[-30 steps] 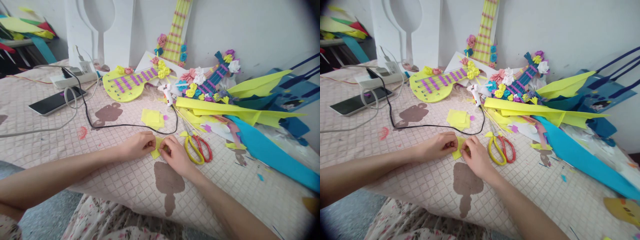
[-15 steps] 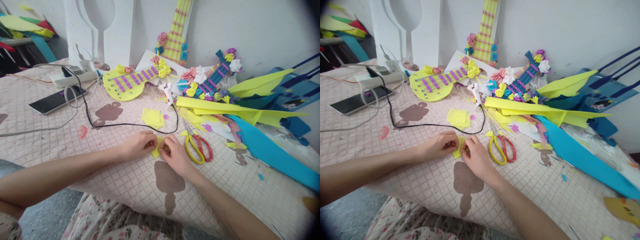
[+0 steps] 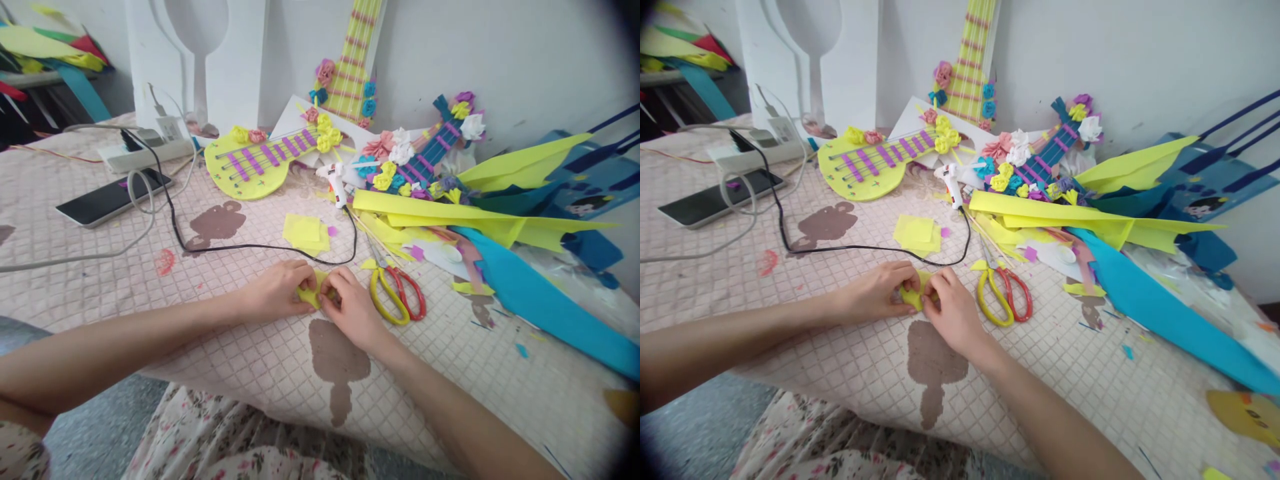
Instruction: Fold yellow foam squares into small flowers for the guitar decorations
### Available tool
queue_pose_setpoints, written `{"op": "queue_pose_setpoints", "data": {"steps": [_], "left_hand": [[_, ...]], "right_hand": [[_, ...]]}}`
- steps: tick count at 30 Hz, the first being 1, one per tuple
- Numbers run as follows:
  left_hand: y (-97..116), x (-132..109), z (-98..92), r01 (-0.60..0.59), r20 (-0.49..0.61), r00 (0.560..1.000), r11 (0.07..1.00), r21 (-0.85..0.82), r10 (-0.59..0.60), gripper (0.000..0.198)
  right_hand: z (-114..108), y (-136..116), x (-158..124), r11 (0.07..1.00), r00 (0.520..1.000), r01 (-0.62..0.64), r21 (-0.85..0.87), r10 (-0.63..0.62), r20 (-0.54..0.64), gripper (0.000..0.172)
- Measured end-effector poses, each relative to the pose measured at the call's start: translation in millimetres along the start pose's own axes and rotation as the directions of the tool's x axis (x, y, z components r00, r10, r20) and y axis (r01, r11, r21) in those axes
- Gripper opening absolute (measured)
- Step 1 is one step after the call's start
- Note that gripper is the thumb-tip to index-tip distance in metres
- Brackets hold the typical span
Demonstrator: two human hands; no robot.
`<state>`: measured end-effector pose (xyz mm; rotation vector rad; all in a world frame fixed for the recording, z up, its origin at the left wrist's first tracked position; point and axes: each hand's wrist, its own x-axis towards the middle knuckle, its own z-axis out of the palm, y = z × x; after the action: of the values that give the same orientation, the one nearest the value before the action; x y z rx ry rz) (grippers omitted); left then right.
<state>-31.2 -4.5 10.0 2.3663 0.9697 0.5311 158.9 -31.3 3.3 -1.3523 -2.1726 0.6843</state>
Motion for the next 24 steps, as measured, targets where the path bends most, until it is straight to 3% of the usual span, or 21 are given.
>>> {"op": "queue_pose_setpoints", "data": {"steps": [8, 13, 17, 20, 24], "left_hand": [[5.4, -0.7, -2.2, 0.053, -0.001, 0.999, 0.999, -0.011, -0.053, 0.025], [2.8, -0.5, -3.5, 0.061, -0.03, 0.997, 0.993, -0.105, -0.064, 0.022], [-6.7, 2.0, -5.1, 0.136, -0.142, 0.975, 0.963, -0.233, -0.172, 0.019], [-13.1, 3.1, -5.2, 0.109, -0.216, 0.968, 0.988, -0.106, -0.13, 0.012], [-16.3, 4.1, -4.6, 0.072, -0.183, 0.981, 0.997, 0.036, -0.065, 0.013]], "right_hand": [[-4.7, 4.4, 1.6, 1.0, 1.0, 0.026, 0.018, -0.025, -0.011, 0.01], [-7.9, 9.9, 5.0, 0.994, 0.989, 0.018, 0.107, -0.003, -0.147, 0.012], [-6.8, 13.4, 5.8, 0.985, 0.974, -0.033, 0.172, 0.071, -0.216, 0.008], [-5.7, 13.8, 5.6, 0.982, 0.975, -0.029, 0.187, 0.069, -0.212, 0.006], [-6.0, 11.5, 6.2, 0.982, 0.976, -0.007, 0.187, 0.047, -0.211, 0.006]]}}
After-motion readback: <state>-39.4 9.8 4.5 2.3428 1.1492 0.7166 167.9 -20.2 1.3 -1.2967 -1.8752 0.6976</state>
